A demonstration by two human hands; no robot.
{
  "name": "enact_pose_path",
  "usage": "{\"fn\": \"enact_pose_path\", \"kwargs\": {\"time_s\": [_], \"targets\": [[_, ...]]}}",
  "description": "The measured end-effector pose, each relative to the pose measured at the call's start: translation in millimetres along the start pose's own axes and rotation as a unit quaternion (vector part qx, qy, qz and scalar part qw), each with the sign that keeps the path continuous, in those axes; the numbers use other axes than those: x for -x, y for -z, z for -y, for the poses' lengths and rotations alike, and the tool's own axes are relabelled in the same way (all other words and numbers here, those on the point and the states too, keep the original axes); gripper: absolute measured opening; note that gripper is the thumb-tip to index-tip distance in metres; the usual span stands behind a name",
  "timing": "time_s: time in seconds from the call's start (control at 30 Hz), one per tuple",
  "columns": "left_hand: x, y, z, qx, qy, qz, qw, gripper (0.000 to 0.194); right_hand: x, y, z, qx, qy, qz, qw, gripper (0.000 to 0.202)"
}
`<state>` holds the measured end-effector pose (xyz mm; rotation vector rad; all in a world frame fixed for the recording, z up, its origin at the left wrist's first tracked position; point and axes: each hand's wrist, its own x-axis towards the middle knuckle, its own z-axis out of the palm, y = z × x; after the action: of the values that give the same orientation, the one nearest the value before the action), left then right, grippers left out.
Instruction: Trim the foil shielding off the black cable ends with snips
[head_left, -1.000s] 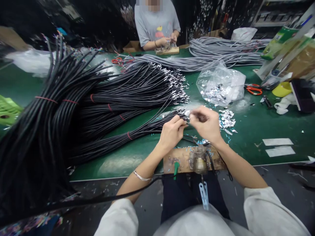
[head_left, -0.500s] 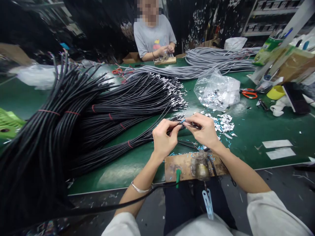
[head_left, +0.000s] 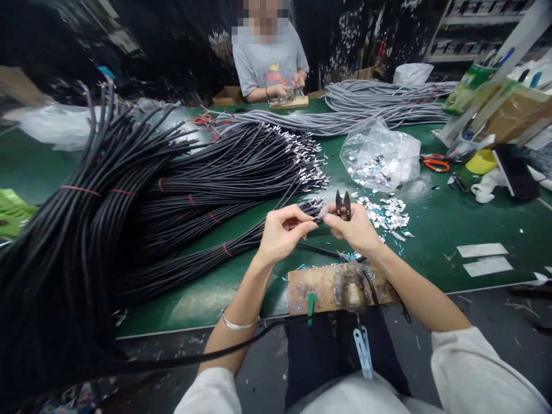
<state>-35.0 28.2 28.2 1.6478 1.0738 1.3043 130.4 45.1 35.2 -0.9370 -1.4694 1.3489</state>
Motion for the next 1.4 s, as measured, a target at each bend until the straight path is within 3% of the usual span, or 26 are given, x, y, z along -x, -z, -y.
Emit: {"fn": "enact_pose_path", "kwargs": {"time_s": [0.07, 0.13, 0.3, 0.47, 0.7, 1.4], "targets": [[0.5, 1.7, -2.5, -0.039, -0.081, -0.027, 0.996, 0.019, -2.6, 1.7, 0.3, -0.117, -0.11, 0.066, 0.985, 0.024], [2.4, 2.9, -4.9, -0.123, -0.155, -0.061, 0.978, 0.014, -3.8, 3.8, 1.5, -0.162, -0.154, 0.082, 0.971, 0.029], [7.1, 5.1, -8.8, -0.253, -0.246, -0.109, 0.929, 0.008, 0.2, 2.3, 4.2, -0.109, -0.086, 0.064, 0.988, 0.032], [8.5, 3.7, -12.1, -0.271, -0.238, -0.144, 0.921, 0.007, 4.1, -4.0, 1.3, 0.045, 0.049, 0.054, 0.996, 0.031], [9.3, 7.5, -16.5, -0.206, -0.227, -0.175, 0.936, 0.009, 5.9, 2.2, 4.5, 0.129, 0.157, 0.004, 0.979, 0.026], [10.0, 8.6, -18.6, -0.228, -0.236, -0.162, 0.931, 0.009, 7.9, 0.5, 10.2, 0.149, 0.16, 0.009, 0.976, 0.02]]}}
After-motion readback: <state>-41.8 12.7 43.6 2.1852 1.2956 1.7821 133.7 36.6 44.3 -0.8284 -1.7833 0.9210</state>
